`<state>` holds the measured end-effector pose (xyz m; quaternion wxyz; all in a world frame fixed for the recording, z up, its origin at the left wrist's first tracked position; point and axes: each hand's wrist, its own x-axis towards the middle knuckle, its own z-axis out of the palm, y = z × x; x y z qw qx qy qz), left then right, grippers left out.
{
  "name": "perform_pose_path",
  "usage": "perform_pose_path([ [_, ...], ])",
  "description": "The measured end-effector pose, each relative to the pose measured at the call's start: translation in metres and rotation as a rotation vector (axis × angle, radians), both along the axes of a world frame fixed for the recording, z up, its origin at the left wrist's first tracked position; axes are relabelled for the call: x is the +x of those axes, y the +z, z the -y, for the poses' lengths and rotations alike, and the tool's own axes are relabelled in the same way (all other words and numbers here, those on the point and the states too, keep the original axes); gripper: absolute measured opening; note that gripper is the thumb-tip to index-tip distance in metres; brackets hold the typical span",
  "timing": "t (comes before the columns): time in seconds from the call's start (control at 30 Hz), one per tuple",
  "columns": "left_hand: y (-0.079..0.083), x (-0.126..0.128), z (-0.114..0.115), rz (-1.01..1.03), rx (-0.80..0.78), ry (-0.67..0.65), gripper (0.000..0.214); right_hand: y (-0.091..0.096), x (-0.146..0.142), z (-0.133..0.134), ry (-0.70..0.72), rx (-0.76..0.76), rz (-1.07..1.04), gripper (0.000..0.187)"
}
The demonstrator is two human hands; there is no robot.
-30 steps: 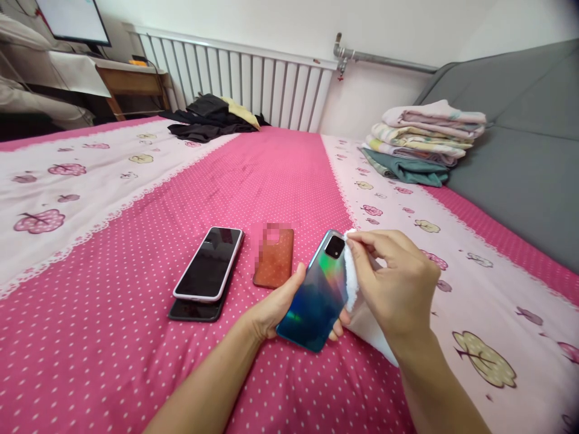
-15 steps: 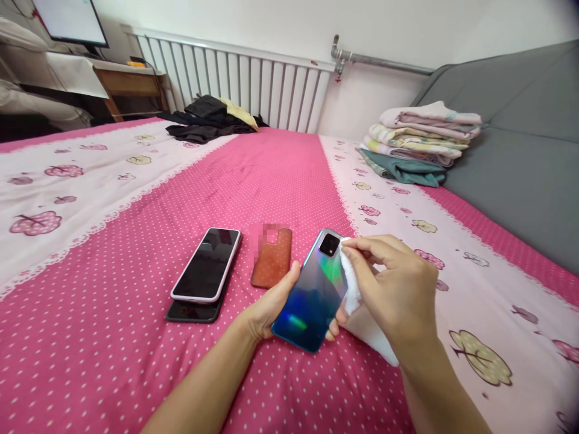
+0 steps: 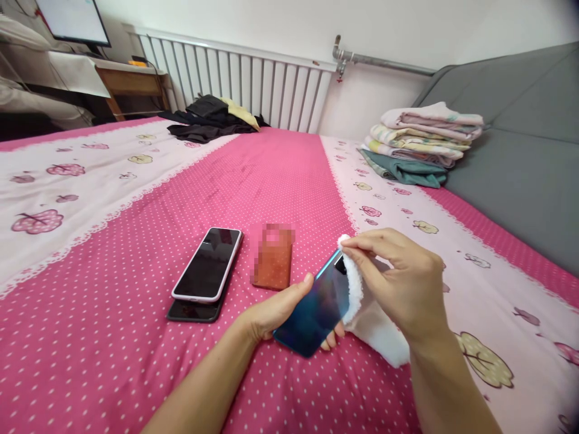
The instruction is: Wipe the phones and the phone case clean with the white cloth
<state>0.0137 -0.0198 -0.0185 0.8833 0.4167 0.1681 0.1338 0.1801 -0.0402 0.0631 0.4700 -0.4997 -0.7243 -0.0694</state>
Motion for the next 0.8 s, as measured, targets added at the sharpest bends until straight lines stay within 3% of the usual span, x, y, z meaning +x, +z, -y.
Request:
perform_pose_path([
  [0.37,0.0013,0.0008,-0.0007,-0.001,-0.035,-0.024,0.080,-0.0001,0.0027,0.0003,-0.054,-0.061,-0.041,0.010],
  [0.8,0.0010,-0.0029,-0.0050,0.137,-0.140,-0.012,0.087,-0.0023,0.0026,0.0007,-0.144,-0.119,-0.026,0.007],
])
